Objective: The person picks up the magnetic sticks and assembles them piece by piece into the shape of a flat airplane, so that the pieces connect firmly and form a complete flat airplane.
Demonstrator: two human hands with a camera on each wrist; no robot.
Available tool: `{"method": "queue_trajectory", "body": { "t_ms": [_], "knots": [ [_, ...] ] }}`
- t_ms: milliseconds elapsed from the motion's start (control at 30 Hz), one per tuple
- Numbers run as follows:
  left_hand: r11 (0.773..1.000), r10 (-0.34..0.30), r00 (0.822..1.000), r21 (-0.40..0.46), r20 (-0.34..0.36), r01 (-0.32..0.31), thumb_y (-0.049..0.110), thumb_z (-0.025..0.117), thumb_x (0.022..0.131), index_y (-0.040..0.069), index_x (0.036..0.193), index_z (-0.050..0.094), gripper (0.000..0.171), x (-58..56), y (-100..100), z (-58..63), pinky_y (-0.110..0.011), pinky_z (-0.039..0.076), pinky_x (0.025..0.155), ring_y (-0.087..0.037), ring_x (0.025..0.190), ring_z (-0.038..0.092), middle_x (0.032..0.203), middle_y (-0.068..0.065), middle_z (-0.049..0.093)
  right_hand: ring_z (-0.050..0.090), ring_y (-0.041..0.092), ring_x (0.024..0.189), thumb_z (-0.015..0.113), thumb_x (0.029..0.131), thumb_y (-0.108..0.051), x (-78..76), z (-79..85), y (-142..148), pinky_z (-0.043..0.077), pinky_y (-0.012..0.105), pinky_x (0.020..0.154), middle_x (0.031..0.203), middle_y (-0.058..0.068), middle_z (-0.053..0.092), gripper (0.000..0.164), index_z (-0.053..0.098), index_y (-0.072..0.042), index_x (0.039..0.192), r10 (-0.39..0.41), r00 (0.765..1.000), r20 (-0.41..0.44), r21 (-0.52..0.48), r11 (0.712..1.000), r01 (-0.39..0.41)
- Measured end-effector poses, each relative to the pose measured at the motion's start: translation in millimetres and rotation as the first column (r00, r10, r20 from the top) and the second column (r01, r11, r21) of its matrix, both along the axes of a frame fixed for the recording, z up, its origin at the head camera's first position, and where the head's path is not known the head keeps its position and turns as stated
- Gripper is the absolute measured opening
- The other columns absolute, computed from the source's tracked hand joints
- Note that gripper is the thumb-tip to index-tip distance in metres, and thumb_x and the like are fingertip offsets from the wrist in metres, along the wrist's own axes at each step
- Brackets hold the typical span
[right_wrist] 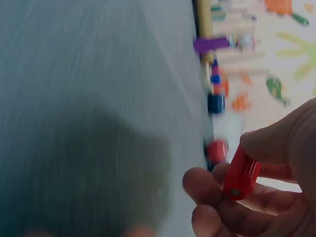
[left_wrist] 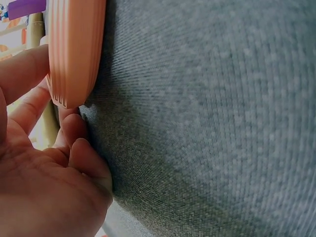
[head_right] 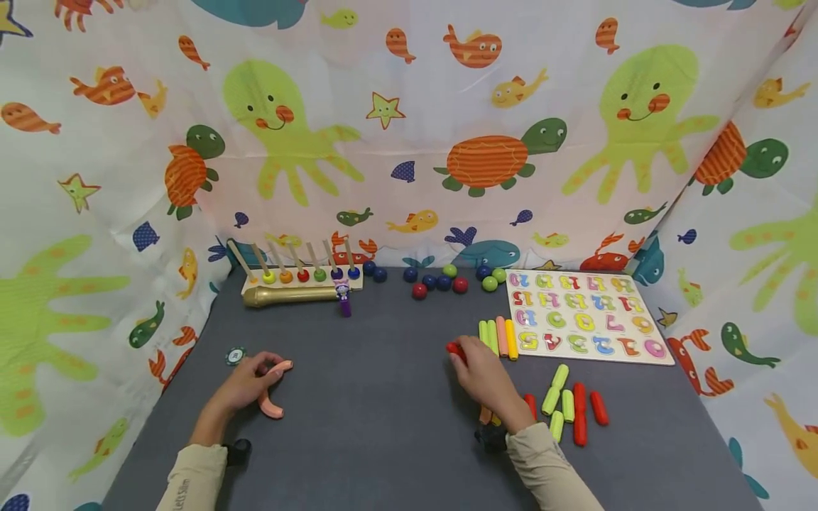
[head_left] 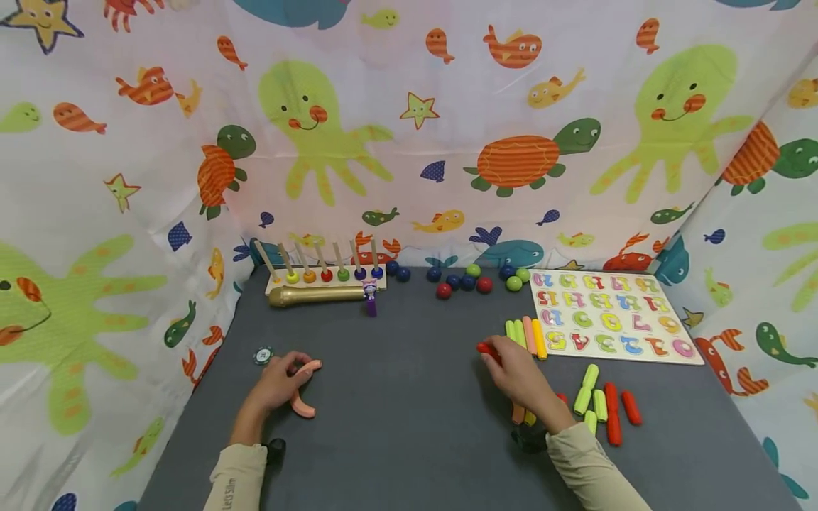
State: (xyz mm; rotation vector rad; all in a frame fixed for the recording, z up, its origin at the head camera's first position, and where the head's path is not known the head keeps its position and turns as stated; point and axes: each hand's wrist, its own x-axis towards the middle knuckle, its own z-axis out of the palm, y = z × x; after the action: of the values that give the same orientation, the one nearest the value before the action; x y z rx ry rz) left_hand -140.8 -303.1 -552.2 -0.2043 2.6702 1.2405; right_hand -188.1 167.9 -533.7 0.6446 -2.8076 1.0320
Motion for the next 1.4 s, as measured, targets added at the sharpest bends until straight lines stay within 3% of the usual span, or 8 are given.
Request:
{"method": "queue_trajectory", "body": {
  "t_ms": [167,367,567,733,1033,1400],
  "knots": [
    [1.000,0.009,1.000,0.014,-0.001,-0.009,0.022,0.067,0.108,0.001,0.128,0.066,0.028,1.0,1,-1.0,-0.049,0.037,0.084,-0.035,0.099,0.049,0.108,-0.017,0.048,0.060,0.019,0.087,0.069,0.105,-0.009,-3.7,-7.4,-47,0.053,0.042,0.079,0.107,0.008,0.069,0.021,0.070,0.000,0.124,0.134,0.990,0.044,-0.101,0.986,-0.129],
    [1.000,0.015,1.000,0.004,0.002,-0.015,0.021,0.067,0.108,0.000,0.128,0.066,0.028,1.3,2,0.5,-0.047,0.037,0.083,-0.034,0.096,0.048,0.105,-0.016,0.048,0.062,0.017,0.087,0.068,0.107,-0.012,-4.1,-12.6,-98,0.052,0.040,0.078,0.107,0.005,0.070,0.018,0.073,-0.004,0.122,0.245,0.962,0.117,-0.176,0.959,-0.223],
    [1.000,0.004,1.000,0.003,-0.005,-0.004,0.019,0.068,0.108,0.002,0.127,0.066,0.026,0.2,5,3.7,-0.048,0.037,0.083,-0.034,0.097,0.049,0.104,-0.016,0.050,0.061,0.014,0.085,0.069,0.106,-0.014,-7.7,-21.2,-144,0.051,0.036,0.077,0.105,0.002,0.071,0.015,0.074,-0.006,0.118,0.331,0.927,0.179,-0.168,0.938,-0.302],
    [1.000,-0.006,1.000,-0.015,-0.010,0.005,0.020,0.068,0.108,0.003,0.127,0.067,0.026,-1.9,6,1.4,-0.052,0.038,0.086,-0.035,0.100,0.047,0.106,-0.016,0.050,0.059,0.013,0.085,0.072,0.103,-0.012,-12.9,-26.4,-181,0.049,0.033,0.078,0.105,0.003,0.070,0.016,0.074,-0.007,0.118,0.356,0.913,0.201,-0.137,0.933,-0.334],
    [1.000,-0.003,1.000,-0.020,-0.023,0.003,0.022,0.068,0.108,0.004,0.125,0.067,0.024,-1.6,2,-4.8,-0.053,0.039,0.086,-0.036,0.099,0.046,0.108,-0.017,0.049,0.054,0.013,0.081,0.072,0.105,-0.021,-16.0,-34.4,-239,0.046,0.029,0.075,0.105,0.003,0.063,0.024,0.074,-0.010,0.126,0.379,0.912,0.156,0.005,0.923,-0.384],
    [0.999,-0.017,1.000,-0.028,-0.011,0.016,0.018,0.069,0.106,0.005,0.124,0.068,0.022,-4.2,2,-5.4,-0.052,0.039,0.087,-0.037,0.103,0.048,0.111,-0.019,0.052,0.053,0.013,0.077,0.071,0.106,-0.024,-18.5,-31.7,-254,0.045,0.029,0.071,0.105,0.004,0.060,0.024,0.073,-0.013,0.128,0.381,0.916,0.123,0.075,0.917,-0.392]
  ]
}}
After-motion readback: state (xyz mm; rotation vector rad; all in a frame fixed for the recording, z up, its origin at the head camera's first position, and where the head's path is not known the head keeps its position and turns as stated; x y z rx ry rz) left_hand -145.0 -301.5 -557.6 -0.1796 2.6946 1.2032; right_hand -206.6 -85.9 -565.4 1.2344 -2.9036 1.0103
